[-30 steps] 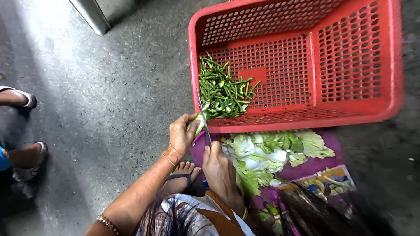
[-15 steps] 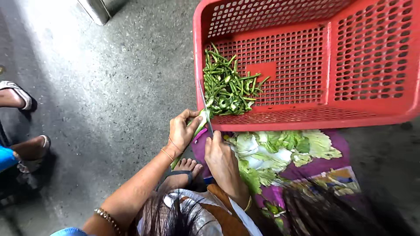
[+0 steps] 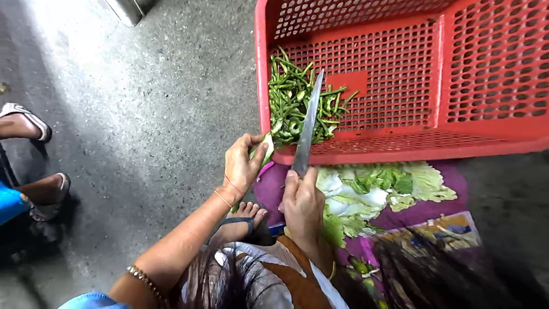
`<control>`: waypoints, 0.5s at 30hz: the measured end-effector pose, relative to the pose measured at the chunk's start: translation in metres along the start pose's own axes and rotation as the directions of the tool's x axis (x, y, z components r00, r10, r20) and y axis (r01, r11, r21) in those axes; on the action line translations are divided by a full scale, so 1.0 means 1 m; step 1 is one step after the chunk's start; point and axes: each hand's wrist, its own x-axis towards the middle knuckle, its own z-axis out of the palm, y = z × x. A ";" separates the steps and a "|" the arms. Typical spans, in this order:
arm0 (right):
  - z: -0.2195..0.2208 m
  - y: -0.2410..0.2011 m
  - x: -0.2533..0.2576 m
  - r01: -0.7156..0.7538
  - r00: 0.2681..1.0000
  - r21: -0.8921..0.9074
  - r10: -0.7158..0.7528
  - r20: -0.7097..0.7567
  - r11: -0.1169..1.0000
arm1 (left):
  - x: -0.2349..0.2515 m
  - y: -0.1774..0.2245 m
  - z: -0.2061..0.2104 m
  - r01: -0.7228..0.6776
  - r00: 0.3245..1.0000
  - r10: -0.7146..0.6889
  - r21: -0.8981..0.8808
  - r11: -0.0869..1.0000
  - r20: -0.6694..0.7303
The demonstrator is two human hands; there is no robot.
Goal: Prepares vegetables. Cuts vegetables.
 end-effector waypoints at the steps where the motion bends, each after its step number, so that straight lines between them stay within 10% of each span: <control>1: -0.002 -0.003 -0.002 0.032 0.999 -0.025 -0.032 0.012 0.999 | 0.001 -0.001 0.002 -0.033 0.999 0.034 0.040 0.999 -0.019; 15: 0.013 -0.009 -0.010 0.130 0.990 -0.287 -0.108 0.094 0.949 | 0.001 -0.003 0.011 -0.198 0.971 0.220 0.213 0.957 -0.089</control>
